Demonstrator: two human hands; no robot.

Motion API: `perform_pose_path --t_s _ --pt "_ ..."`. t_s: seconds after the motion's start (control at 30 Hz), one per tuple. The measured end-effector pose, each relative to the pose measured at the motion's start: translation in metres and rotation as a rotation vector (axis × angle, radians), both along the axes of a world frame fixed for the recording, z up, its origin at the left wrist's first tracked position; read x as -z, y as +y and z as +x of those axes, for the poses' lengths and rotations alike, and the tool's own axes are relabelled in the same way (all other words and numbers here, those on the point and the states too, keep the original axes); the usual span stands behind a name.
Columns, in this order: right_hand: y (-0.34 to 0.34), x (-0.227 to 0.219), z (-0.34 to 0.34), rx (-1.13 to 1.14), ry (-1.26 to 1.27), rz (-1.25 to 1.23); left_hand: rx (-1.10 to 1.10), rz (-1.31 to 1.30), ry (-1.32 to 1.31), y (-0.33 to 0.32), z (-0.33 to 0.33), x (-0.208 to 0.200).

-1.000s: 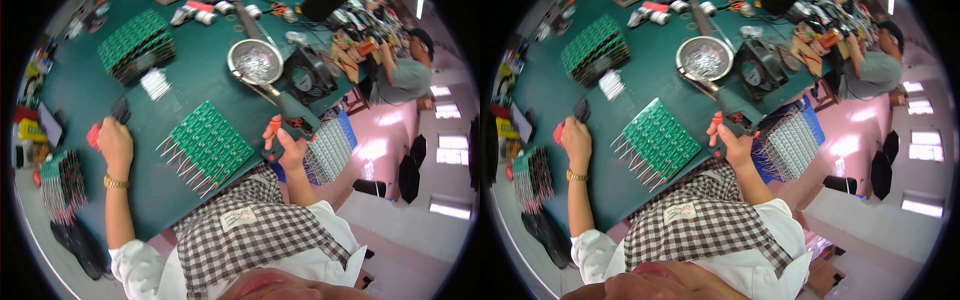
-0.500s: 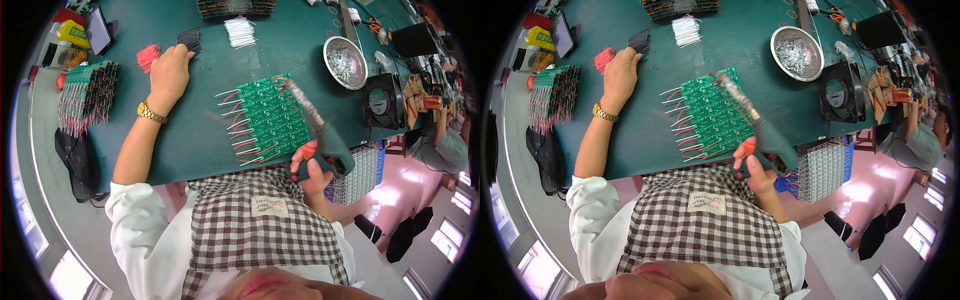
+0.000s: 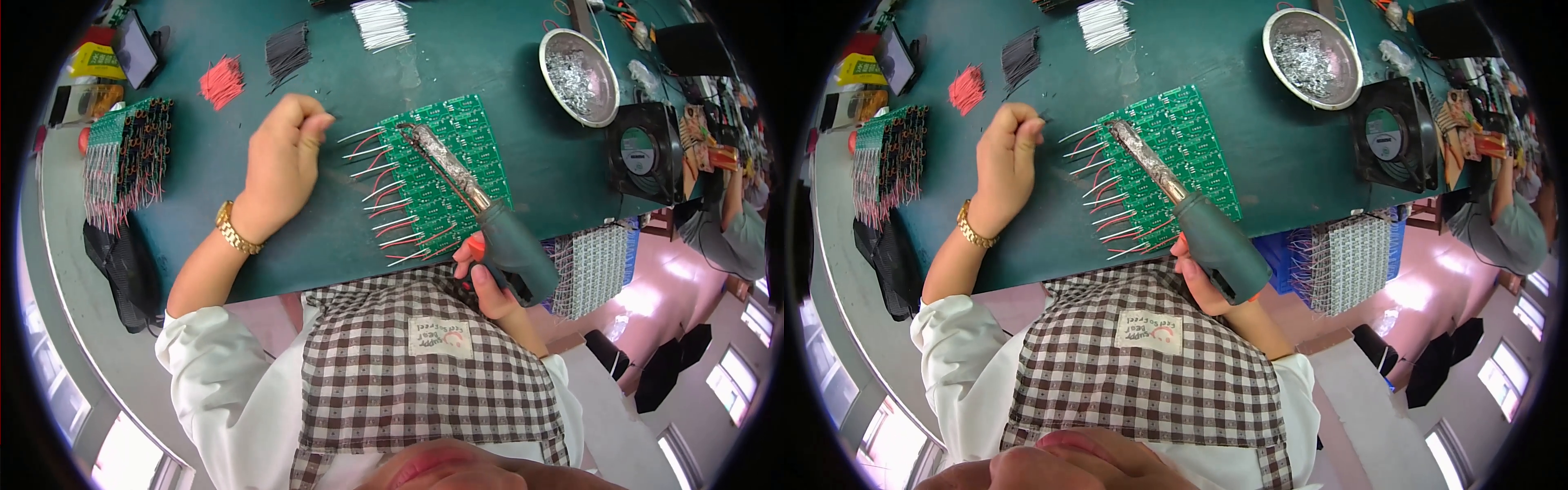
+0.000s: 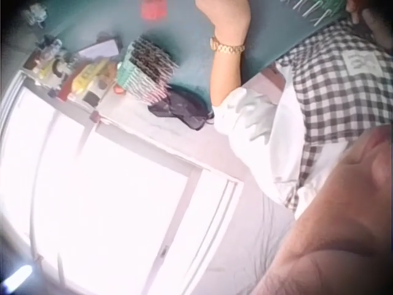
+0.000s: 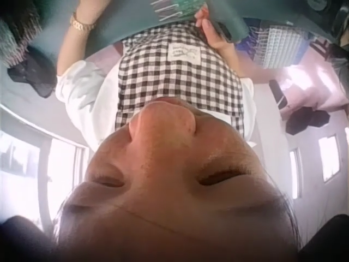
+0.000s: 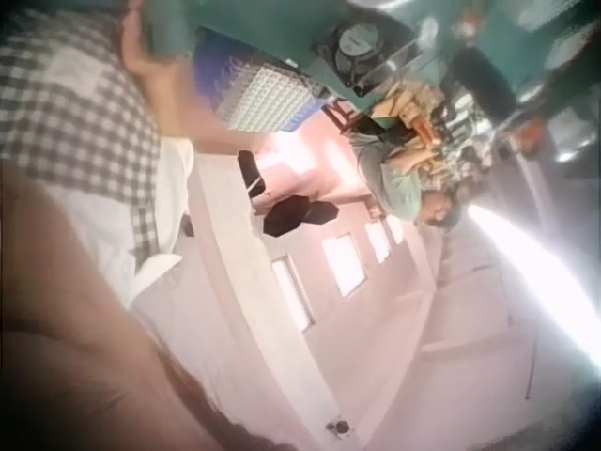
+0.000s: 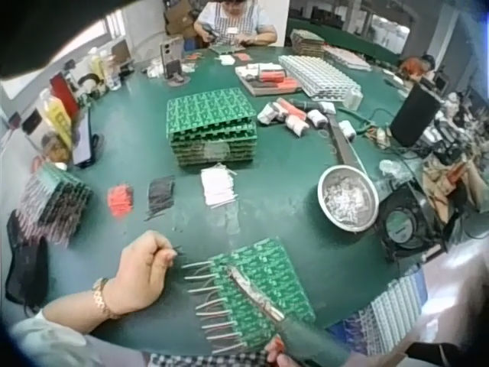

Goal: The person solders multiple wires onto a green circuit board using a soldering iron.

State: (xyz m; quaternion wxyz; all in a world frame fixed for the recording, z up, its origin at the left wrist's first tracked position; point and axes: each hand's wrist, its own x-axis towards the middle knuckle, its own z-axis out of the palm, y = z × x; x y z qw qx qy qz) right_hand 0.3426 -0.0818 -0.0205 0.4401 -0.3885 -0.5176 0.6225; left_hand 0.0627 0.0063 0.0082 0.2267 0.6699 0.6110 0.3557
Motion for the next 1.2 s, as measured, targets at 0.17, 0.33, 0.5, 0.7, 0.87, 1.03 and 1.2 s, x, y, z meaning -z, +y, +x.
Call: perform_pose_path --t_s 0.17,0.33,0.5,0.7,0.87,1.03,1.2 --pt "-0.003 -0.002 0.001 0.026 -0.065 -0.002 0.103 -0.014 -0.035 -0.008 0.021 0.01" --pt "-0.003 -0.01 0.001 -0.008 -0.209 0.013 0.133 0.063 0.076 -0.007 0.025 0.016" --pt "-0.005 -0.015 -0.003 0.049 -0.143 -0.11 0.103 0.044 0.089 -0.005 0.026 0.016" --pt "-0.001 -0.018 -0.002 0.031 -0.146 -0.079 0.114 0.065 0.118 -0.005 0.026 0.014" --pt "-0.002 -0.023 -0.001 0.027 -0.228 -0.082 0.104 0.06 0.108 -0.005 0.026 0.016" --pt "-0.003 -0.022 -0.001 0.014 -0.258 -0.078 0.107 0.058 0.123 -0.006 0.026 0.017" --pt "-0.006 -0.019 -0.006 0.089 -0.193 -0.072 0.111 0.059 0.131 -0.006 0.025 0.018"
